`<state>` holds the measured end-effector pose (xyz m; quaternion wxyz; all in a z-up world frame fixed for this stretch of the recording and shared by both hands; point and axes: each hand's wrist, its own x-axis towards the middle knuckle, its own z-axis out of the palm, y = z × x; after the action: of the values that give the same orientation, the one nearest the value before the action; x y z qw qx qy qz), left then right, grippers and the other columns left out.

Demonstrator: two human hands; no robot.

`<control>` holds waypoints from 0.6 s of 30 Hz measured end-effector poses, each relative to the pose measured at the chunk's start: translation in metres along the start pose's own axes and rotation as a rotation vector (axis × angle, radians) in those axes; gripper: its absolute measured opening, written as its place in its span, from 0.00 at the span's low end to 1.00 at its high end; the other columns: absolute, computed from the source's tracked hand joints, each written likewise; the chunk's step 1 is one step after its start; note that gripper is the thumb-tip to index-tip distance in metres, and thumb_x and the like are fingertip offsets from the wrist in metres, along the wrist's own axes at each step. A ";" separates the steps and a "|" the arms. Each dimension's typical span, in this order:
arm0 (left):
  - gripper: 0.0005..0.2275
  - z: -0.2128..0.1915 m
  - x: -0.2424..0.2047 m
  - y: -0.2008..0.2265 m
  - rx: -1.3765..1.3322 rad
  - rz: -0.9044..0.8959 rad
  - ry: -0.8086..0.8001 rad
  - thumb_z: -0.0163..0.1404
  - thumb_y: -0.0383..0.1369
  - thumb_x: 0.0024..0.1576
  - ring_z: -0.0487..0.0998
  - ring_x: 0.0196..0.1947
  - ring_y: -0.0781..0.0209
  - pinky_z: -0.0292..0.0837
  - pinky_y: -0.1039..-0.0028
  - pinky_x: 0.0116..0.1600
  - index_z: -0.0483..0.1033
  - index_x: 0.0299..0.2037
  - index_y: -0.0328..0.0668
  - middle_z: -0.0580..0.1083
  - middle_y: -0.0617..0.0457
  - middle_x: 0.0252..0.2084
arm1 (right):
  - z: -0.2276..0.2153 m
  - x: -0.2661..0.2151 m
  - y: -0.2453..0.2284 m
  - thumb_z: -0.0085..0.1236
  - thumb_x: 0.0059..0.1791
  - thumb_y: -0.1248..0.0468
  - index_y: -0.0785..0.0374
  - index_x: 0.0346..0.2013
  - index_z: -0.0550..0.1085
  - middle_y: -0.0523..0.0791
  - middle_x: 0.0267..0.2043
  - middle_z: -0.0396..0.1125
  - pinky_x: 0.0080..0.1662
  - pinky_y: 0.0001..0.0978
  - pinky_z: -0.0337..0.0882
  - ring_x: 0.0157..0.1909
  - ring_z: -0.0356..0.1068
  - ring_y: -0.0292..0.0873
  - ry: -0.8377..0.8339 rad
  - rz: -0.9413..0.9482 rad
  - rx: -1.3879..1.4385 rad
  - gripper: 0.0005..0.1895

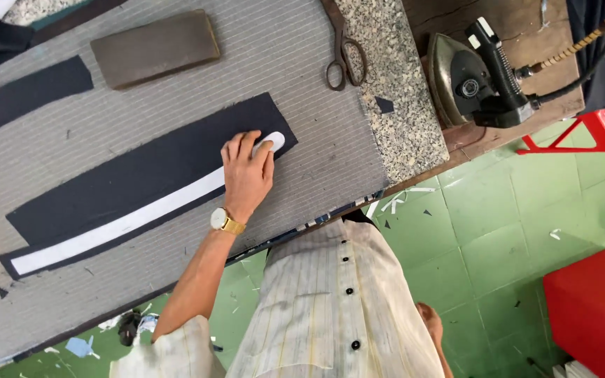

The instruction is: The person aligns a white paper pattern on a dark fabric piece, trims the fabric with scissors, and irons the fabric. They then place a dark garment with a zipper on the table, mark it with a pen, and continue cutting and ironing fabric pieces.

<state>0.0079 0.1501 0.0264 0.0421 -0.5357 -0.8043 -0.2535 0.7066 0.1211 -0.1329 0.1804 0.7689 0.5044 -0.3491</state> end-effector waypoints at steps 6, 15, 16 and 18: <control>0.09 -0.007 -0.006 0.014 0.088 -0.050 -0.083 0.54 0.29 0.61 0.67 0.58 0.44 0.63 0.52 0.57 0.76 0.51 0.43 0.70 0.42 0.58 | -0.070 0.051 -0.025 0.50 0.50 0.48 0.47 0.51 0.81 0.46 0.45 0.78 0.52 0.43 0.69 0.47 0.75 0.49 0.216 0.009 -0.007 0.20; 0.13 0.031 -0.068 0.059 0.330 -0.171 0.200 0.52 0.40 0.68 0.74 0.56 0.41 0.66 0.53 0.60 0.78 0.54 0.40 0.72 0.40 0.56 | -0.302 0.252 -0.205 0.53 0.62 0.60 0.60 0.55 0.77 0.49 0.47 0.72 0.53 0.46 0.70 0.50 0.72 0.53 0.713 -0.504 0.268 0.10; 0.14 0.037 -0.081 0.072 0.362 -0.272 0.211 0.53 0.40 0.68 0.74 0.56 0.40 0.66 0.52 0.60 0.78 0.56 0.39 0.72 0.39 0.57 | -0.324 0.267 -0.231 0.53 0.62 0.62 0.62 0.54 0.77 0.52 0.46 0.70 0.52 0.47 0.71 0.50 0.71 0.56 0.711 -0.568 0.279 0.10; 0.15 0.057 -0.107 0.086 0.388 -0.347 0.226 0.54 0.40 0.69 0.74 0.56 0.40 0.66 0.51 0.61 0.78 0.58 0.37 0.71 0.39 0.58 | -0.361 0.305 -0.277 0.53 0.61 0.65 0.65 0.52 0.77 0.55 0.45 0.69 0.50 0.48 0.72 0.49 0.71 0.59 0.721 -0.615 0.309 0.09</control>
<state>0.1410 0.1117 -0.0280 0.1892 -0.3405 -0.9077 -0.1562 0.6607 0.6644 -0.0821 -0.2329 0.6742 0.6803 -0.1686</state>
